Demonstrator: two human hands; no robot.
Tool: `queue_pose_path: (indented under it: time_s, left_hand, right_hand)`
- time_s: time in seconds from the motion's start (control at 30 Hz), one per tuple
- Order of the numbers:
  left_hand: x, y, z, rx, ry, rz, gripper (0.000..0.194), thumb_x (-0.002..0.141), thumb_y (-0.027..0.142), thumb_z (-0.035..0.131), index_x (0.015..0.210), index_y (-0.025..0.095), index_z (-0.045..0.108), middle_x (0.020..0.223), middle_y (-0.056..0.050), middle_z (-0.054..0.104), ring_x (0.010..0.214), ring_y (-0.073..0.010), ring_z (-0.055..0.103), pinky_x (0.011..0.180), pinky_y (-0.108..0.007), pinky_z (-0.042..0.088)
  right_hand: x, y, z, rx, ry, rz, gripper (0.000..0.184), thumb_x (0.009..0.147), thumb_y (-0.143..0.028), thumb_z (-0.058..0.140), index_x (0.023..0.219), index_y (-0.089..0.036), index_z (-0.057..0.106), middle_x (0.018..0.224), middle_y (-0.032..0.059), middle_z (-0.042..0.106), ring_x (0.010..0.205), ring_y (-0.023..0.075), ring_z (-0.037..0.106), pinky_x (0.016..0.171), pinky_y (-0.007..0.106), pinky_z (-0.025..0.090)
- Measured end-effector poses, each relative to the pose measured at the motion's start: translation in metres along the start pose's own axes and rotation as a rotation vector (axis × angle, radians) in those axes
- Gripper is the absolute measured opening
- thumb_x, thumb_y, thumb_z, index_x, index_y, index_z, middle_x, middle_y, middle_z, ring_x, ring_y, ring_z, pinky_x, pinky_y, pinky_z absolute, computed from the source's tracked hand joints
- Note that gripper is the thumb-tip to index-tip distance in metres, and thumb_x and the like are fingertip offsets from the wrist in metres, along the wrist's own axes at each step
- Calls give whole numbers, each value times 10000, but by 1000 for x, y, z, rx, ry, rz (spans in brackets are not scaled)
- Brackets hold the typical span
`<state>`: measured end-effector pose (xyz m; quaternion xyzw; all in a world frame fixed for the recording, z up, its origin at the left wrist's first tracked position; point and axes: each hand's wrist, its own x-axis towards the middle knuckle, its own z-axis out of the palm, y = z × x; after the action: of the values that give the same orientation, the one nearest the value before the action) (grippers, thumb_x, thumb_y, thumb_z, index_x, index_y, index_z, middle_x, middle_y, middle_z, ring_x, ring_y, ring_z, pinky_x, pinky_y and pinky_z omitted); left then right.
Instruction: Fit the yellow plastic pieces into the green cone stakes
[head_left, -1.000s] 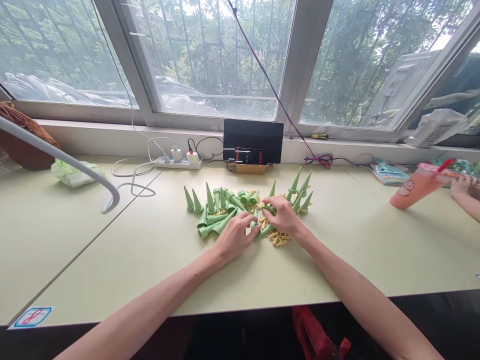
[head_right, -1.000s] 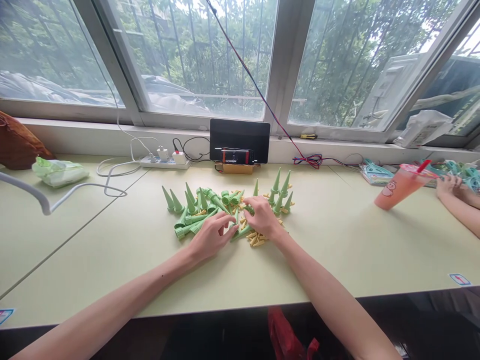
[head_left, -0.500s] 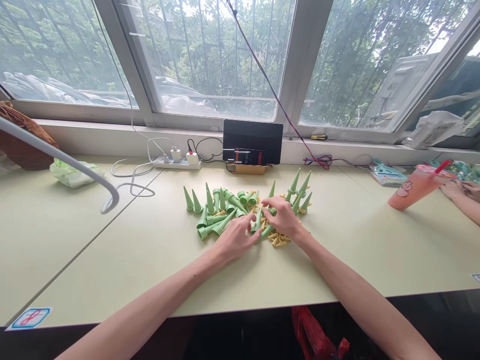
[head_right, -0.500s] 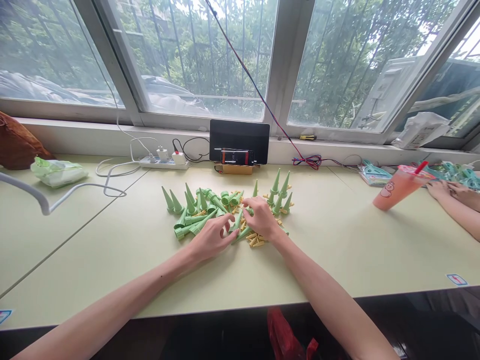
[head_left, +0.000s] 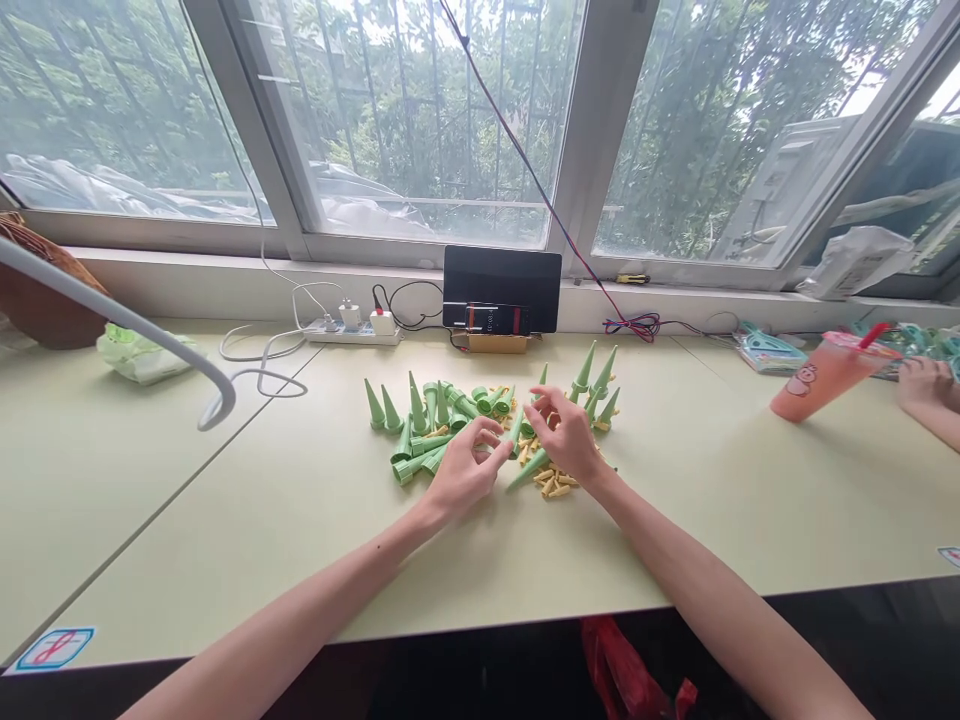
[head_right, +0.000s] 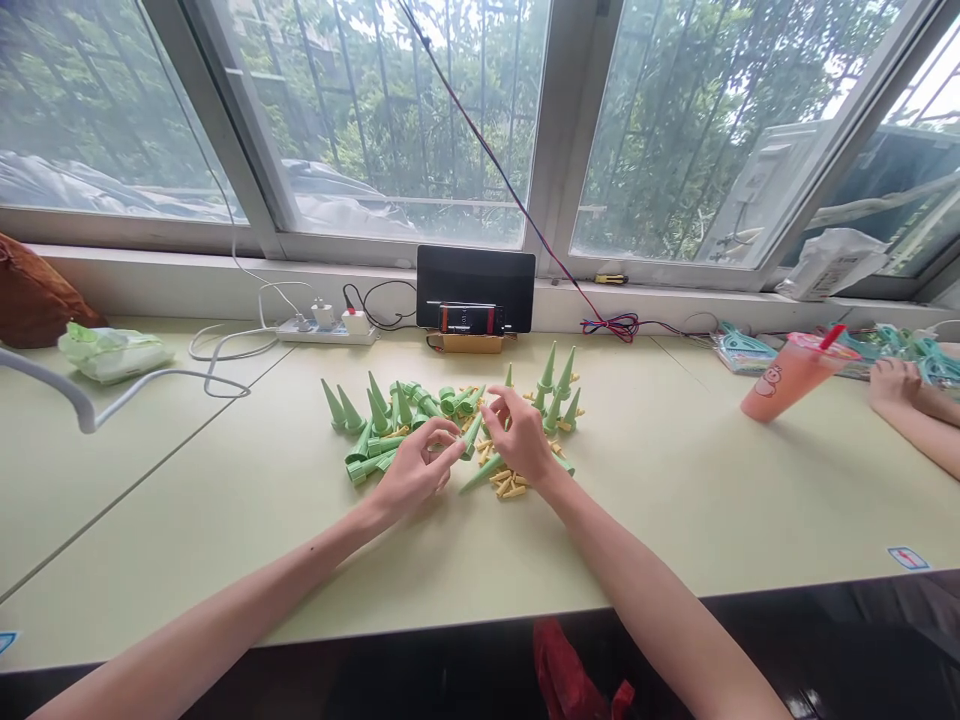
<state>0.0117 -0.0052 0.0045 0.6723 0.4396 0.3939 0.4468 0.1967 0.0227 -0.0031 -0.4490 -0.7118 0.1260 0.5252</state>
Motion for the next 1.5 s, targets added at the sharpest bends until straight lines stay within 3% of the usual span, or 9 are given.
queue_pose_path:
  time_s: [0.13,0.33,0.5,0.7,0.87,1.03,1.23,1.37,1.5]
  left_hand:
    - [0,-3,1,-129,-17,45,329,875,467,617,1046,204,516,1006,-55,627,396,-27,463,351,-183,343]
    - [2,-8,1,-119,-52,93,326,897,447,597,1109,203,554,1040,-66,640,413,-30,474,368,-190,386]
    - [3,-10,1,-87,-63,92,323,914,443,571,1116,192,569,951,-58,681,423,-60,521,375,-200,418]
    - [0,-9,1,16,-73,93,351,879,459,617,1118,208,559,1181,-90,613,483,-67,595,446,-234,494]
    - [0,-8,2,10,-93,102,327,901,448,586,1120,208,553,1115,-77,642,504,-72,592,436,-213,487]
    - [2,-8,2,-112,-111,7,376,904,497,562,1138,212,489,1024,-75,658,419,-84,573,350,-217,429]
    - [3,0,1,-213,-115,-24,393,888,526,565,1093,210,453,1054,-95,666,397,-93,576,337,-229,430]
    - [3,-1,1,-176,-87,-21,399,879,505,593,1098,199,463,912,-56,681,380,-83,561,379,-222,456]
    - [4,-6,1,-121,-64,-12,412,852,505,627,1089,200,484,1130,-105,623,405,-67,572,351,-218,437]
  right_hand:
    - [0,-5,1,117,13,72,358,946,-396,545,1240,-205,472,747,-2,614,604,146,582,520,251,473]
    - [-3,-7,5,228,-77,95,442,956,-422,524,1319,-192,421,779,11,625,609,149,599,528,259,508]
    - [-5,-8,8,251,-70,65,458,927,-384,577,1322,-213,423,797,5,622,651,151,615,572,268,535]
    - [-7,-11,11,295,-66,79,449,907,-382,614,1287,-226,433,771,-17,600,603,135,601,556,262,525]
    - [-8,-9,12,346,-83,88,494,893,-402,645,1301,-231,426,805,-11,619,617,136,626,542,253,532]
    - [-7,-10,10,348,-78,85,437,965,-417,528,1338,-223,409,841,11,661,577,126,629,507,243,518]
    - [-6,-12,8,231,-74,59,284,981,-408,495,1146,-185,553,787,11,653,547,115,607,530,245,504]
    - [-6,-13,8,197,-88,52,256,967,-394,515,1071,-174,594,779,23,665,577,123,605,565,248,510]
    - [-7,-13,9,161,-86,45,239,939,-378,558,1043,-170,607,810,39,679,621,133,613,582,246,508]
